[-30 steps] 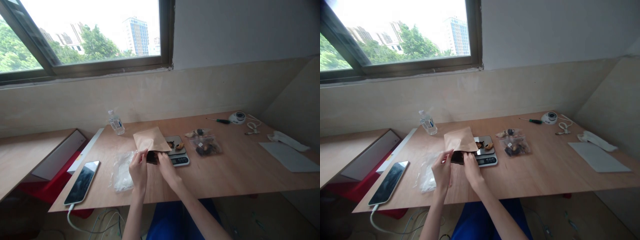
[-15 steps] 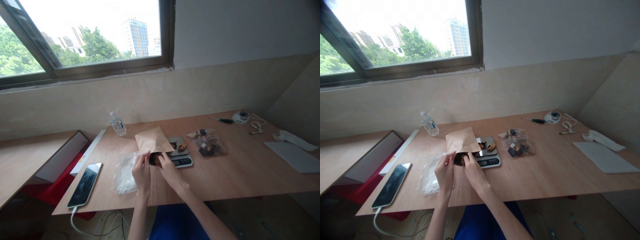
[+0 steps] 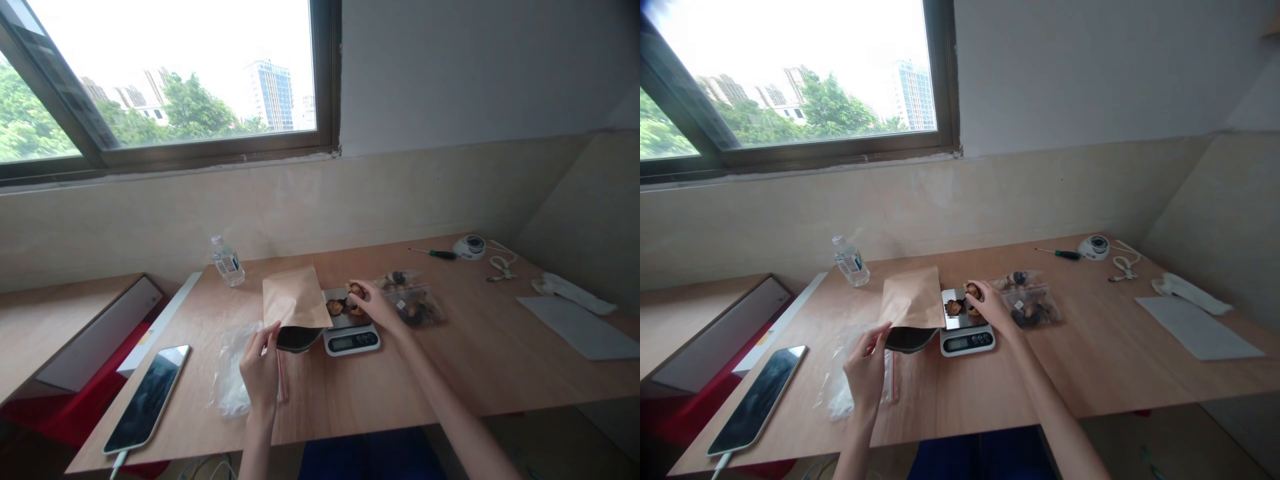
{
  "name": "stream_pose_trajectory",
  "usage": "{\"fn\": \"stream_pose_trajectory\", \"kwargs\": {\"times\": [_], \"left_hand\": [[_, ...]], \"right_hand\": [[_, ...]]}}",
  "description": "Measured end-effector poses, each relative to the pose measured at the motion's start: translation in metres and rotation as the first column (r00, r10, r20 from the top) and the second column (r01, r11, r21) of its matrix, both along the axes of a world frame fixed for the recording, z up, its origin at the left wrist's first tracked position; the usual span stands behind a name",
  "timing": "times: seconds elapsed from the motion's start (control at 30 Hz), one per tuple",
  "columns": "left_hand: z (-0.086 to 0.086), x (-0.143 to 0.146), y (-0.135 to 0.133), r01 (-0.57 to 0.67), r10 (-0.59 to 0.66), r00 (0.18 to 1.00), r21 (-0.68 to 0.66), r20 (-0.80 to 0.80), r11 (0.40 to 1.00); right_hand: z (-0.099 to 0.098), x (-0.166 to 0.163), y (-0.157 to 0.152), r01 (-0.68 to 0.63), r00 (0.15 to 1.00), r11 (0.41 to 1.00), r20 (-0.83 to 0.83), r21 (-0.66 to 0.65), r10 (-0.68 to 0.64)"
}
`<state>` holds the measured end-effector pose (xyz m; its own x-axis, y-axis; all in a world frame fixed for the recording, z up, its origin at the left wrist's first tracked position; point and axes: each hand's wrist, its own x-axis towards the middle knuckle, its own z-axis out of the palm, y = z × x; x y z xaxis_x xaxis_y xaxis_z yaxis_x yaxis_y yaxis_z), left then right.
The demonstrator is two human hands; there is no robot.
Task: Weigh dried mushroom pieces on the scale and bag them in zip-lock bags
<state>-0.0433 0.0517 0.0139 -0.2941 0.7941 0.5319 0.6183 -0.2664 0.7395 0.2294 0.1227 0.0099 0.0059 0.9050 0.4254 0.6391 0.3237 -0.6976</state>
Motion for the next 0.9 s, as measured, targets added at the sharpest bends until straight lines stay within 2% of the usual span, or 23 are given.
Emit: {"fn": "stream_pose_trajectory", "kwargs": {"times": [0.1,0.2,0.33,0.43,0.57,0.7,0.77,0.9], "left_hand": [[-0.001,-0.001,-0.002,-0.004,0.004,1.000,-0.008,-0.002,1.000],[0.000,-0.002,-0.002,-0.014,0.014,1.000,-0.008,-0.009,1.000],[0.002,-0.002,0.001,-0.021,0.020,1.000,-0.002,-0.006,1.000],[0.003,-0.002,0.002,-0.026,0.026,1.000,0.005,-0.002,1.000],[0.003,0.000,0.001,-0.029,0.029,1.000,0.002,-0.001,1.000],[0.003,-0.001,0.000,-0.027,0.027,1.000,-0.001,-0.003,1.000],[0.004,-0.002,0.000,-0.019,0.019,1.000,0.003,-0.010,1.000],[0.005,-0.002,-0.001,-0.006,0.006,1.000,0.010,-0.024,1.000]], "right_hand": [[-0.006,0.003,0.025,-0.084,0.986,0.992,0.139,-0.090,0.096],[-0.011,0.005,0.031,-0.119,0.983,0.987,0.127,-0.112,0.133],[-0.013,0.014,0.021,-0.146,0.988,0.984,0.041,-0.099,0.150],[-0.006,0.013,0.004,-0.135,0.989,0.991,0.053,-0.021,0.136],[0.004,-0.010,-0.023,-0.115,0.954,0.992,0.283,0.044,0.098],[-0.003,-0.034,-0.037,-0.125,0.859,0.991,0.504,0.044,0.086],[-0.008,-0.038,-0.037,-0.125,0.853,0.991,0.516,0.045,0.084],[-0.011,-0.026,-0.021,-0.070,0.919,0.995,0.392,0.072,0.036]]}}
